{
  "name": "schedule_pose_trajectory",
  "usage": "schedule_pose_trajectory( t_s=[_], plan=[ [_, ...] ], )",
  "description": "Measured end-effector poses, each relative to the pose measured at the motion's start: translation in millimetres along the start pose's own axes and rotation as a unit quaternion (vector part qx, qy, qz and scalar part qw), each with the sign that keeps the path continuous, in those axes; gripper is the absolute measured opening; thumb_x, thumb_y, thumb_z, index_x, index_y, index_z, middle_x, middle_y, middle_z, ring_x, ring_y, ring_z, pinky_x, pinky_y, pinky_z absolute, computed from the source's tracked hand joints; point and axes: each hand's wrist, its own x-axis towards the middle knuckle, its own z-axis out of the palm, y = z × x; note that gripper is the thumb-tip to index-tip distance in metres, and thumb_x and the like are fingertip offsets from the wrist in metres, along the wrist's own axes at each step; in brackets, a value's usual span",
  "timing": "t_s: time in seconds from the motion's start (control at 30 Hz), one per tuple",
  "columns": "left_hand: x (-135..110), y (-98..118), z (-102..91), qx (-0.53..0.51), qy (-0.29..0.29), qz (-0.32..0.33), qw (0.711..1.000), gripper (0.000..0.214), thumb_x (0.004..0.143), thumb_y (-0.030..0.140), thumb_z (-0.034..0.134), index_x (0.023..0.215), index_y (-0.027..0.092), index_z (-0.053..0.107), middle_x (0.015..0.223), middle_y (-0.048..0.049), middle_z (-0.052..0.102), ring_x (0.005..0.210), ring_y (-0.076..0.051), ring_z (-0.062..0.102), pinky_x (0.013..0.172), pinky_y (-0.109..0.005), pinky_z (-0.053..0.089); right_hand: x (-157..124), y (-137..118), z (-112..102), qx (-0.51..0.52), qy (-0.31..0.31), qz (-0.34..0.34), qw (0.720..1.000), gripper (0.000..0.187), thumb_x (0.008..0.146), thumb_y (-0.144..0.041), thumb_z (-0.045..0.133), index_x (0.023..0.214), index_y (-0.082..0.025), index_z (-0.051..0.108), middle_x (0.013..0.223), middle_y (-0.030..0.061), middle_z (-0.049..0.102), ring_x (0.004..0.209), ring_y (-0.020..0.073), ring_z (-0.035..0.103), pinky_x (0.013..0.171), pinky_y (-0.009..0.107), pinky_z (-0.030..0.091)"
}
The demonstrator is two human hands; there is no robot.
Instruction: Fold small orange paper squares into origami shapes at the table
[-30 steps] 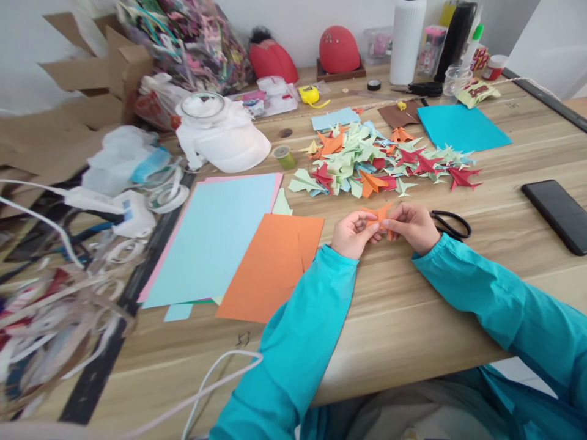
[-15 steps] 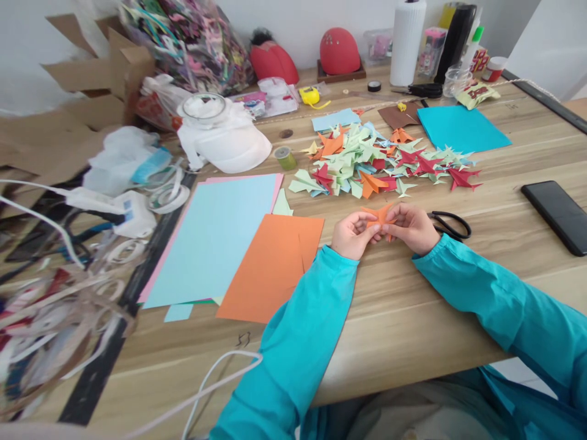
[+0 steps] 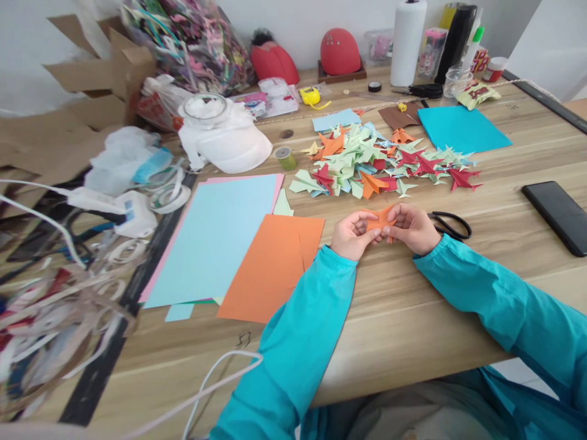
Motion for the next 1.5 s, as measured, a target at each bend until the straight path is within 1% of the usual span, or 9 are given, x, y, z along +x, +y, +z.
schedule_pose_trajectory(
  t_s=[0.17,0.4,0.63,0.8,0.97,1.07,1.2,1.3,1.5],
  plan=[
    [-0.7,4.5,-2.5,-0.026,-0.011,-0.021,0.999,0.037,0.055,0.026,0.075,0.083,0.011,0.057,0.057,-0.0025,0.064,0.052,-0.013,0.061,0.051,-0.024,0.050,0.1,-3.0,0.0,0.012,-0.002,0.011,1.000,0.041,0.052,-0.035,0.078,0.071,-0.017,0.046,0.051,-0.0039,0.057,0.044,0.0107,0.057,0.041,0.022,0.045],
    [2.0,3.8,-5.4,-0.052,-0.028,-0.034,0.998,0.039,0.054,0.026,0.076,0.085,0.011,0.057,0.059,-0.0028,0.065,0.053,-0.014,0.062,0.050,-0.024,0.049,1.4,-1.0,-2.5,0.028,-0.016,0.008,0.999,0.038,0.054,-0.035,0.076,0.074,-0.017,0.049,0.053,-0.0025,0.060,0.044,0.0115,0.057,0.042,0.023,0.046],
    [3.1,2.2,-6.5,-0.067,-0.013,-0.048,0.996,0.039,0.054,0.023,0.075,0.086,0.011,0.056,0.059,-0.0029,0.065,0.053,-0.014,0.062,0.051,-0.025,0.049,1.4,1.0,-2.5,0.026,-0.025,-0.003,0.999,0.032,0.060,-0.034,0.073,0.081,-0.018,0.055,0.057,-0.0008,0.063,0.051,0.0143,0.060,0.048,0.027,0.049],
    [3.1,2.2,-5.7,-0.068,-0.006,-0.044,0.997,0.040,0.054,0.023,0.075,0.087,0.011,0.056,0.058,-0.0023,0.064,0.052,-0.013,0.062,0.050,-0.024,0.049,1.4,2.1,-2.9,0.023,-0.027,-0.009,0.999,0.030,0.062,-0.033,0.072,0.083,-0.018,0.057,0.058,-0.0004,0.063,0.052,0.0141,0.060,0.049,0.027,0.049],
    [3.2,3.0,-6.2,-0.073,-0.005,-0.049,0.996,0.040,0.054,0.023,0.075,0.087,0.011,0.056,0.059,-0.0033,0.065,0.052,-0.014,0.062,0.050,-0.024,0.049,1.1,1.7,-3.8,0.036,-0.027,0.001,0.999,0.031,0.063,-0.034,0.070,0.086,-0.017,0.059,0.058,-0.0005,0.062,0.052,0.0137,0.059,0.050,0.027,0.048],
    [3.2,1.9,-5.8,-0.061,0.003,-0.037,0.997,0.039,0.054,0.024,0.075,0.085,0.011,0.057,0.057,-0.0029,0.065,0.051,-0.014,0.061,0.049,-0.024,0.049,-0.1,0.2,-2.0,0.029,-0.023,-0.002,0.999,0.031,0.064,-0.033,0.070,0.087,-0.016,0.059,0.058,0.0001,0.063,0.053,0.0138,0.059,0.050,0.026,0.048],
    [3.0,-1.0,-3.2,-0.020,0.011,-0.011,1.000,0.040,0.053,0.029,0.076,0.082,0.010,0.057,0.053,-0.0015,0.063,0.047,-0.013,0.059,0.046,-0.024,0.048,-1.1,0.1,2.2,0.001,-0.010,-0.027,1.000,0.029,0.063,-0.032,0.071,0.082,-0.016,0.058,0.057,0.0001,0.062,0.053,0.0131,0.059,0.049,0.025,0.047],
    [1.9,-1.7,-0.9,-0.008,0.009,0.001,1.000,0.038,0.053,0.028,0.075,0.081,0.011,0.057,0.053,-0.0012,0.063,0.047,-0.012,0.059,0.048,-0.024,0.049,-0.7,1.3,3.5,-0.010,-0.007,-0.036,0.999,0.029,0.061,-0.032,0.073,0.079,-0.016,0.057,0.058,-0.0005,0.061,0.053,0.0124,0.059,0.050,0.025,0.048],
    [-0.8,2.9,0.7,-0.005,0.002,-0.005,1.000,0.037,0.053,0.026,0.075,0.081,0.011,0.057,0.054,-0.0012,0.063,0.047,-0.012,0.059,0.049,-0.024,0.049,-1.2,1.9,1.8,-0.032,-0.016,-0.041,0.999,0.029,0.061,-0.034,0.073,0.079,-0.017,0.058,0.060,-0.0005,0.060,0.052,0.0124,0.059,0.050,0.026,0.050]
  ],
)
